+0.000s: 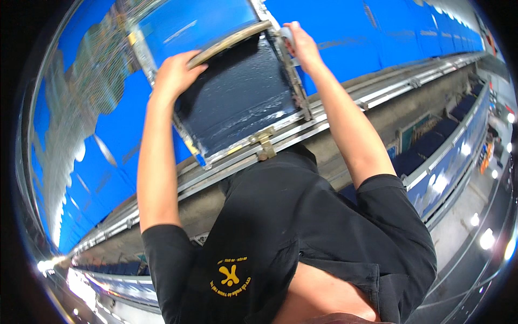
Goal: The person repeatedly pulls a squeegee across a screen printing frame to apply ink onto a blue fabric surface. They adjust the fabric edges between passes and continue the printing motion across the same area.
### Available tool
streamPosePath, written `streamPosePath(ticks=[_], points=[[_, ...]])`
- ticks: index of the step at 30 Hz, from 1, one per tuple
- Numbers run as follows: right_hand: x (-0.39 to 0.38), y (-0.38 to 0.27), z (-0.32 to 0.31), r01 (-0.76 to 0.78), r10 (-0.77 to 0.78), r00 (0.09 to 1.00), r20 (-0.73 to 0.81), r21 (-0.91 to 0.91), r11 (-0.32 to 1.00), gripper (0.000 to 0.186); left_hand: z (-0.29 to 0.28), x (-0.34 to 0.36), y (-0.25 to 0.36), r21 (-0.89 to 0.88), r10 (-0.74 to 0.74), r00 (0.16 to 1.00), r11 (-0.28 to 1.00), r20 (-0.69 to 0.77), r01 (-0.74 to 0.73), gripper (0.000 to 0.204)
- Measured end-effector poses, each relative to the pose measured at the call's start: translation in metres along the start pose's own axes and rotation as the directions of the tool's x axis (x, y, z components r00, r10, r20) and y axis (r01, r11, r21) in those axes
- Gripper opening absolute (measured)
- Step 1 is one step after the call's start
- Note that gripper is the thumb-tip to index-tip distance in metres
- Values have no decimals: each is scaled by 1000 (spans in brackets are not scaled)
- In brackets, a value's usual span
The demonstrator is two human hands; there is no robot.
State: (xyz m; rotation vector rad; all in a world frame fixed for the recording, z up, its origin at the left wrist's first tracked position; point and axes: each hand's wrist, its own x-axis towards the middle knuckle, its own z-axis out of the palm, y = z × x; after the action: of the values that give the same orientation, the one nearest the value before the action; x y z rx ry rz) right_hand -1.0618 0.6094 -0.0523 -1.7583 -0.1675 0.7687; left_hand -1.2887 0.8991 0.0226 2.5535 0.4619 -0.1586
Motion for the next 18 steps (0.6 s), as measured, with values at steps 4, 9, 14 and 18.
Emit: streamPosePath(ticks=[4,9,14,18], points=[[-2,4,14,344,-649,706,-283,-665,663,64,-26,-21,-11,198,-184,980,966,78,165,45],[-1,-99,48,750,-724,516,458,-650,124,71,-29,-30,-7,301,-352,933,900,71,316,48],[21,-115,74,629,-135,774,619,-776,48,47,-22,-22,-14,285,-354,934,900,43,329,59],[20,-103,76,635,-240,751,615,-772,7,39,-23,-23,-11,290,-381,923,891,59,349,59]])
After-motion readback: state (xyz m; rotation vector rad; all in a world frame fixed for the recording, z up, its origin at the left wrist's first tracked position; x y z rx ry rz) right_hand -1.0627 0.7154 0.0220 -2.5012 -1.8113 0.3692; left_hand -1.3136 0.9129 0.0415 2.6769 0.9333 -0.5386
